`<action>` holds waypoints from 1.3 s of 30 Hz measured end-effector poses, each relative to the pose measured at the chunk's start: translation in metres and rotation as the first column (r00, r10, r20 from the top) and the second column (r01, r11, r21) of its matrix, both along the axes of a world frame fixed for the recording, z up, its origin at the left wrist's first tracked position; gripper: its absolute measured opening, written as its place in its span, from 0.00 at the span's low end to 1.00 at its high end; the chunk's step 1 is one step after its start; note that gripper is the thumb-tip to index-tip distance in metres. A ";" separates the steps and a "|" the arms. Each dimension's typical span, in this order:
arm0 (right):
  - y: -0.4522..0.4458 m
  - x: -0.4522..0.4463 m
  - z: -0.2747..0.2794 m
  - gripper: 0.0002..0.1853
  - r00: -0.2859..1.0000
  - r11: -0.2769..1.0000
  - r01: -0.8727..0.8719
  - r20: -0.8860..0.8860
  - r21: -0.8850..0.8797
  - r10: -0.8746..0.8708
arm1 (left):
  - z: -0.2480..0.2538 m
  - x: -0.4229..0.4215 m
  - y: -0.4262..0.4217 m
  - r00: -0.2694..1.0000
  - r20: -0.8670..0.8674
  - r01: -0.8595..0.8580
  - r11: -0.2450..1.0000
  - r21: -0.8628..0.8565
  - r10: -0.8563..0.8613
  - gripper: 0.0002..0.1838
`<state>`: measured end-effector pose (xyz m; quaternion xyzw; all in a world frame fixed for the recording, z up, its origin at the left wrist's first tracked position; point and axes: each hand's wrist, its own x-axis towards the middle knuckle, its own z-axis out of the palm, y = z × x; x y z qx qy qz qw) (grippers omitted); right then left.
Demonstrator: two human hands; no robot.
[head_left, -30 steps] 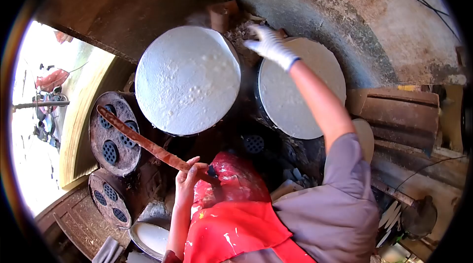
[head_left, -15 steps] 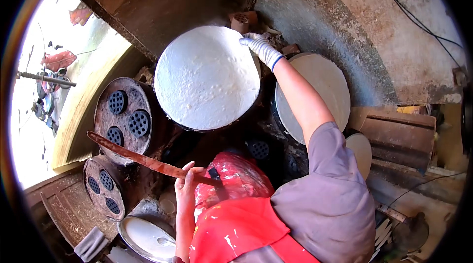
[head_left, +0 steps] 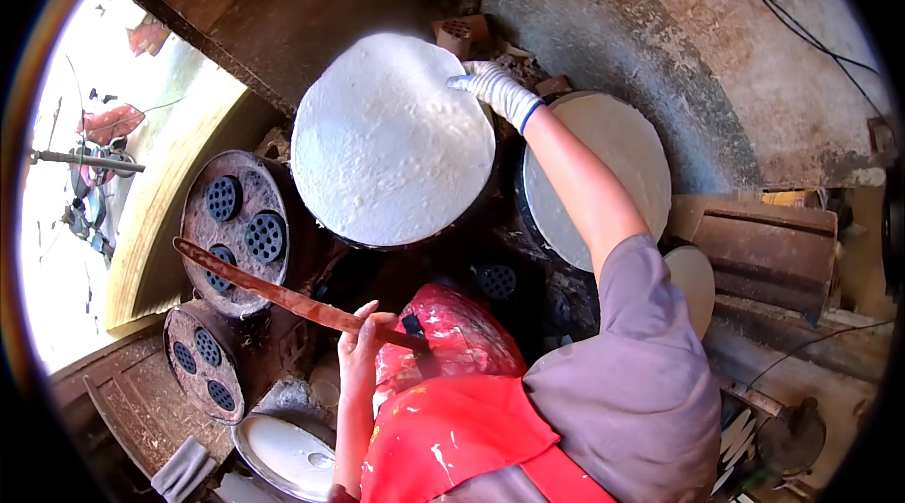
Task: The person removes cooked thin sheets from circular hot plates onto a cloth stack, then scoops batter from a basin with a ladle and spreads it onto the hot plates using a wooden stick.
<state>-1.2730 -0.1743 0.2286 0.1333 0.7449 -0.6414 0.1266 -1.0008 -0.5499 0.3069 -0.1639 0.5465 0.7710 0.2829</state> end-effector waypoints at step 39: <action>-0.149 0.792 0.223 0.11 0.551 0.403 0.255 0.210 0.879 -0.808 | 0.008 0.068 -0.070 0.730 -0.185 0.670 0.742 0.007 -0.658 0.20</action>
